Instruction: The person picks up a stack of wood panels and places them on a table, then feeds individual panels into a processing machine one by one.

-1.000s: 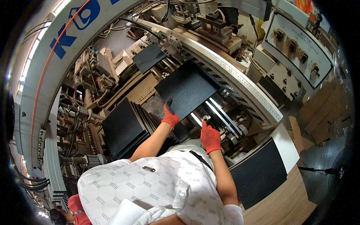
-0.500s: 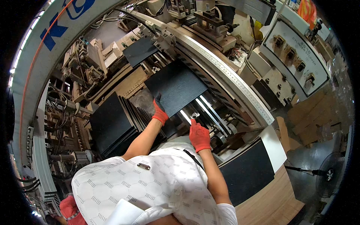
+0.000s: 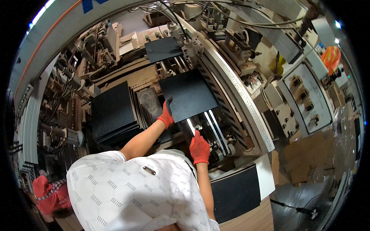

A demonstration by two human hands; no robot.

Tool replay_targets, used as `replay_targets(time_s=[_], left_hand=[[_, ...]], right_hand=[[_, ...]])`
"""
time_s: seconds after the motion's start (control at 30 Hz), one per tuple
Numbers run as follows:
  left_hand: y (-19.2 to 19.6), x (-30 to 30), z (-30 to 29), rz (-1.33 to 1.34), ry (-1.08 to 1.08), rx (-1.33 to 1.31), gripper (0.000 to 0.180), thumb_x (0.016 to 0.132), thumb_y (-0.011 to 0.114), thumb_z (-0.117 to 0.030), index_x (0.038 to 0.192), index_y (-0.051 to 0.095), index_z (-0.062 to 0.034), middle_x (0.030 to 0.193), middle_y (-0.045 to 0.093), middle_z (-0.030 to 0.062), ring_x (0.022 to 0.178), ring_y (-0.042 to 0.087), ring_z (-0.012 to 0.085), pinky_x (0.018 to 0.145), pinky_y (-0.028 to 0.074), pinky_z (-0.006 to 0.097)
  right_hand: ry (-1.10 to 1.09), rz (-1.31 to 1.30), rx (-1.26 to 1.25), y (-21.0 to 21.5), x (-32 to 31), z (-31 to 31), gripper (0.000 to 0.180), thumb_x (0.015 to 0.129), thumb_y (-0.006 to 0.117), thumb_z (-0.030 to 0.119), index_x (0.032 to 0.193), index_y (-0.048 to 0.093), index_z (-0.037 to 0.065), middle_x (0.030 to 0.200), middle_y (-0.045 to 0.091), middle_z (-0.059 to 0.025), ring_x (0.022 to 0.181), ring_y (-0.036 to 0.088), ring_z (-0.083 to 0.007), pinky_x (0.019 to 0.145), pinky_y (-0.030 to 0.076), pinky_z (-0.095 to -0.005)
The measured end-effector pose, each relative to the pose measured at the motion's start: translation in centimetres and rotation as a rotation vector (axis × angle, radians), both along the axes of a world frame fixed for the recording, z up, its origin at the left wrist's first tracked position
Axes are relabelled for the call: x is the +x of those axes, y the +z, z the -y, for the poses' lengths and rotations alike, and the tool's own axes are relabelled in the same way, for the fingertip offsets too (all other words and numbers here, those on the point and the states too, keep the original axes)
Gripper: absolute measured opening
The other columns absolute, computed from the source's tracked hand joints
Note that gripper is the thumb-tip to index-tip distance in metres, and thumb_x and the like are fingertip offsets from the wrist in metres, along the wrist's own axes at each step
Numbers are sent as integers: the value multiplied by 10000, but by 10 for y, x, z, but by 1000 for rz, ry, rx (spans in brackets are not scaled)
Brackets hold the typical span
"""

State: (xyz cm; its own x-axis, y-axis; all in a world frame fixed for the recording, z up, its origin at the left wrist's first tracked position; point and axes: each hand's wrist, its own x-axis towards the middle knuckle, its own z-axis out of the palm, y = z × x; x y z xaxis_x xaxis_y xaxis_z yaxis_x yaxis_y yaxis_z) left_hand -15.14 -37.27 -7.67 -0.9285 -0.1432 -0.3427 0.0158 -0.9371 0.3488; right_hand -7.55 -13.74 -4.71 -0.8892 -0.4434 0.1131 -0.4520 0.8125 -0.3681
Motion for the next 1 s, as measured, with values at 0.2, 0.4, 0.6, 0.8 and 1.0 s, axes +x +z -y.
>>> replay_targets(time_s=[0.2, 0.4, 0.6, 0.8, 1.0], left_hand=[[-61, 34, 12, 330, 214, -747, 593, 890, 675, -353, 1346, 472, -33, 1131, 640, 143, 985, 607, 266, 874, 493, 421], [-6, 96, -23, 308, -27, -791, 348, 971, 598, -220, 1244, 519, -19, 1020, 627, 75, 825, 609, 138, 728, 513, 284], [25, 103, -26, 256, -202, -655, 206, 1030, 465, -189, 1124, 575, -42, 965, 664, 64, 819, 618, 115, 718, 503, 262], [14, 101, -28, 90, -76, -655, 254, 980, 569, -229, 1167, 571, -57, 911, 655, 37, 794, 615, 120, 701, 487, 261], [23, 113, -32, 290, 53, -993, 440, 950, 603, -157, 1339, 452, -20, 996, 623, 75, 850, 596, 141, 790, 489, 283]], right_hand=[[34, -35, -26, -5, 3, 9, 315, 919, 580, 217, 1207, 521, 103, 880, 661, -141, 799, 665, -347, 677, 528, -450], [6, 14, 48, -3, -1, 8, 312, 914, 584, 224, 1194, 519, 105, 869, 660, -143, 793, 669, -341, 667, 530, -451], [-17, 22, 32, 3, 2, 8, 307, 918, 570, 218, 1196, 527, 96, 891, 665, -140, 816, 663, -347, 679, 519, -440], [-5, 37, 38, 7, 4, 8, 298, 922, 564, 202, 1200, 526, 99, 894, 669, -142, 821, 663, -344, 676, 514, -446], [-4, 79, -52, 8, 5, 6, 300, 914, 566, 199, 1205, 536, 130, 929, 682, -146, 849, 657, -369, 695, 502, -485]])
